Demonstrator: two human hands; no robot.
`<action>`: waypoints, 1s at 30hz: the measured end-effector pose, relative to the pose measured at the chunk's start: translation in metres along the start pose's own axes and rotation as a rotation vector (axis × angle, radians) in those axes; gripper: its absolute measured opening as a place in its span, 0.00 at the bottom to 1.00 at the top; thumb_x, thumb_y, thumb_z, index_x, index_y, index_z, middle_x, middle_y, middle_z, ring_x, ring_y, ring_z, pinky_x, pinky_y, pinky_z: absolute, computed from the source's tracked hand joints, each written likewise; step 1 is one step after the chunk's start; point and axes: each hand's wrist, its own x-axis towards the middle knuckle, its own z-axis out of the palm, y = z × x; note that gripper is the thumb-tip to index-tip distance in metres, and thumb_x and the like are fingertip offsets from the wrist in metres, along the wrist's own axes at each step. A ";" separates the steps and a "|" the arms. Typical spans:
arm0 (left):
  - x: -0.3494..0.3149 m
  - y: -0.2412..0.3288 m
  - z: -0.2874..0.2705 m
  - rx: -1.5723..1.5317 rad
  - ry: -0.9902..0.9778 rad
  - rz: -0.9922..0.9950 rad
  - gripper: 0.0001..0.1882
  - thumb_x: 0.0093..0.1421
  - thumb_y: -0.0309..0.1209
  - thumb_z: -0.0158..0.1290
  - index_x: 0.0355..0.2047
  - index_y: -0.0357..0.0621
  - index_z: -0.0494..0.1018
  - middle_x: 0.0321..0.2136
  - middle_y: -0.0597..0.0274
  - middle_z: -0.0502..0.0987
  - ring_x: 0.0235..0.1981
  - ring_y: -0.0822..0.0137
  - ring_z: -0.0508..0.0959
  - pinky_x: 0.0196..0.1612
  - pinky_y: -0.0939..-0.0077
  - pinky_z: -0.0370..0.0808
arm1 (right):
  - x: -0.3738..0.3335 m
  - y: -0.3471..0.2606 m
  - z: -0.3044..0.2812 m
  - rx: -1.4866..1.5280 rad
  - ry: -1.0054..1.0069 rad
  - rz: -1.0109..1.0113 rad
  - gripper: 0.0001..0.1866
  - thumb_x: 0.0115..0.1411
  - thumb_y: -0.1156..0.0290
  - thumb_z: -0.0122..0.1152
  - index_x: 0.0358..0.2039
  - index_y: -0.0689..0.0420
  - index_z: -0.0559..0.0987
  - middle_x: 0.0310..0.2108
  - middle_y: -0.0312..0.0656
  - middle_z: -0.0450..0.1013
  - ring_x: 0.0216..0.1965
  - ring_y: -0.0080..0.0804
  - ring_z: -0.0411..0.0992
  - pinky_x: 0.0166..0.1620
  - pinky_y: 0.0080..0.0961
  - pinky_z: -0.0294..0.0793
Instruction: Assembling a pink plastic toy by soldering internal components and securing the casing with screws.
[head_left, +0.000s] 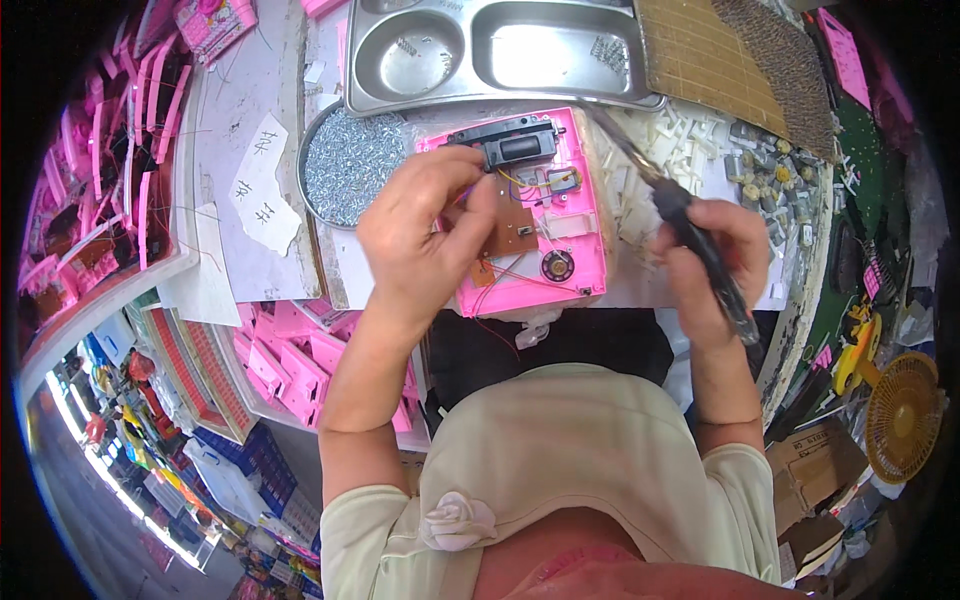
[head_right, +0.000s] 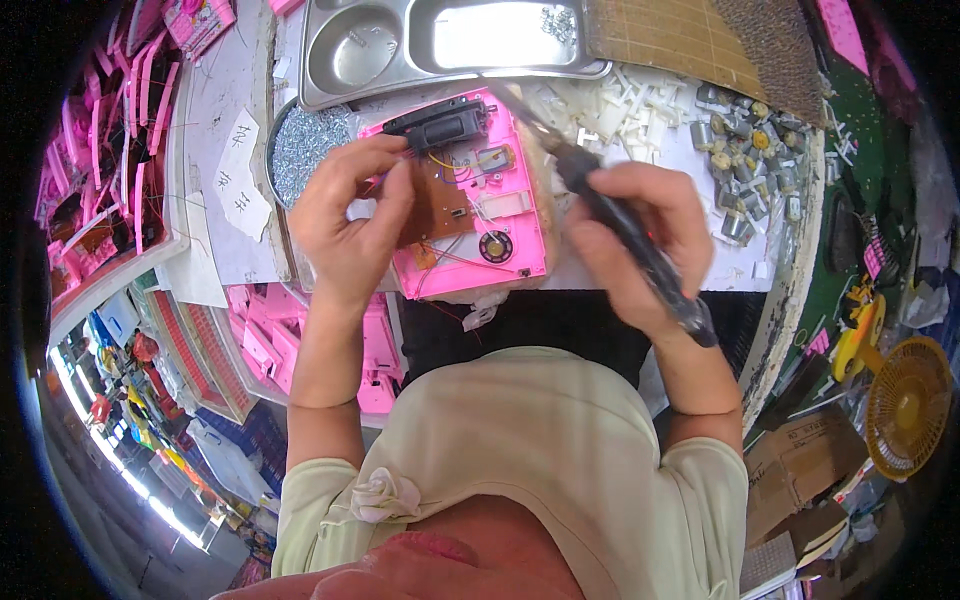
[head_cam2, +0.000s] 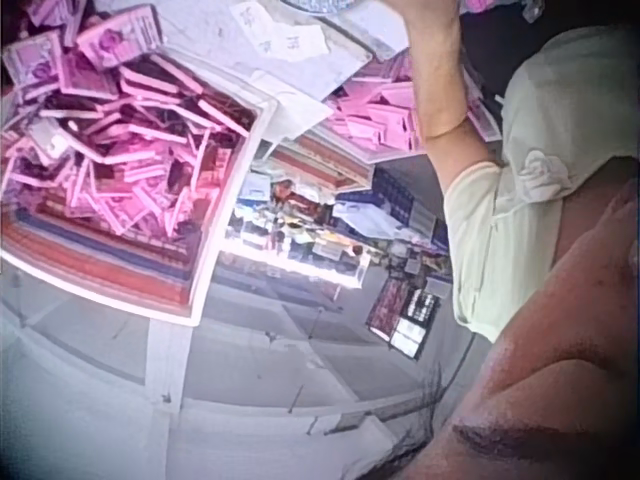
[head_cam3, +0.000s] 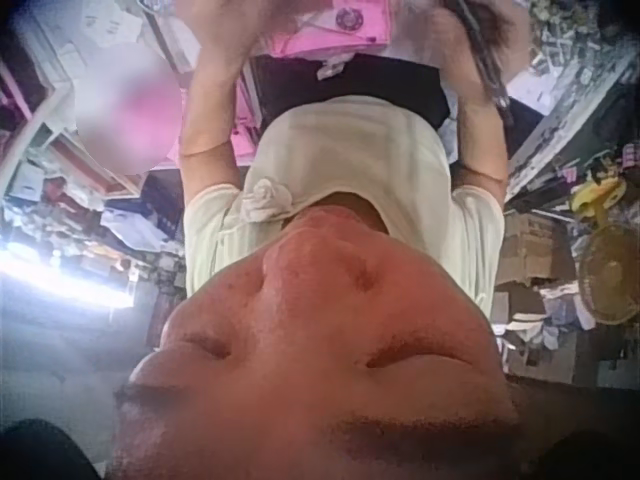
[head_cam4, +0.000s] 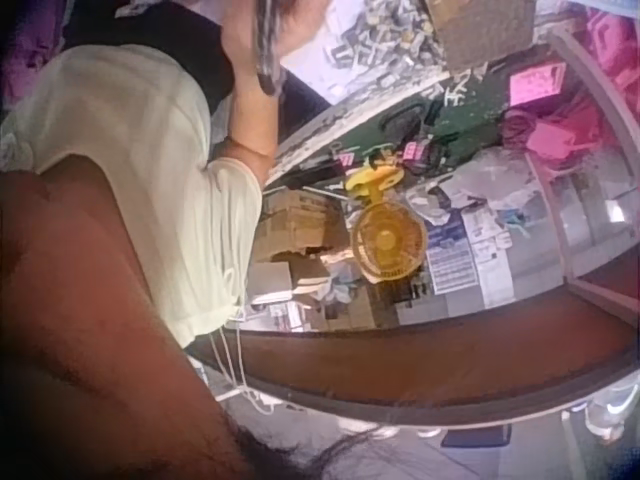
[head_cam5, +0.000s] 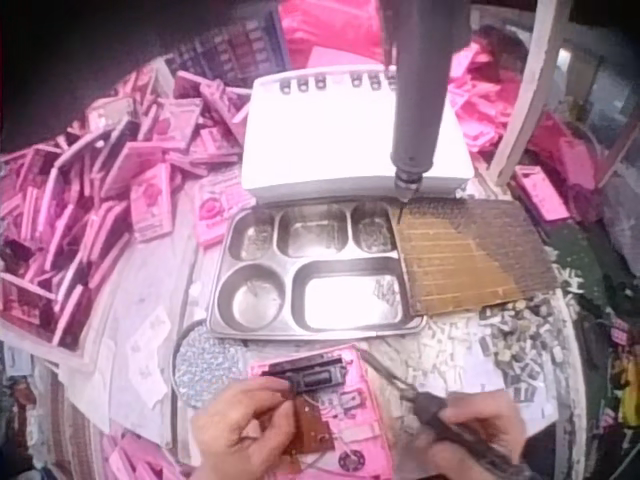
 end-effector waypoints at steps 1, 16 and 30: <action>0.001 0.002 0.007 -0.114 0.006 -0.046 0.05 0.57 0.16 0.60 0.35 0.33 0.79 0.33 0.57 0.83 0.28 0.76 0.79 0.30 0.83 0.77 | 0.005 -0.003 0.009 0.056 -0.027 0.038 0.22 0.59 0.83 0.66 0.53 0.64 0.71 0.40 0.45 0.76 0.41 0.28 0.78 0.46 0.24 0.77; -0.003 0.004 0.006 -0.657 -0.157 -0.551 0.06 0.63 0.20 0.60 0.40 0.32 0.79 0.30 0.65 0.81 0.29 0.79 0.78 0.32 0.85 0.74 | 0.066 0.020 0.074 -0.054 -0.118 0.059 0.25 0.58 0.83 0.63 0.57 0.55 0.72 0.38 0.41 0.78 0.40 0.27 0.80 0.45 0.23 0.80; -0.001 0.004 -0.001 -0.567 -0.184 -0.561 0.05 0.62 0.19 0.61 0.39 0.32 0.80 0.31 0.65 0.81 0.29 0.79 0.78 0.33 0.85 0.74 | 0.062 0.028 0.077 -0.177 -0.077 -0.020 0.25 0.57 0.83 0.65 0.55 0.53 0.73 0.35 0.39 0.76 0.37 0.26 0.79 0.42 0.22 0.79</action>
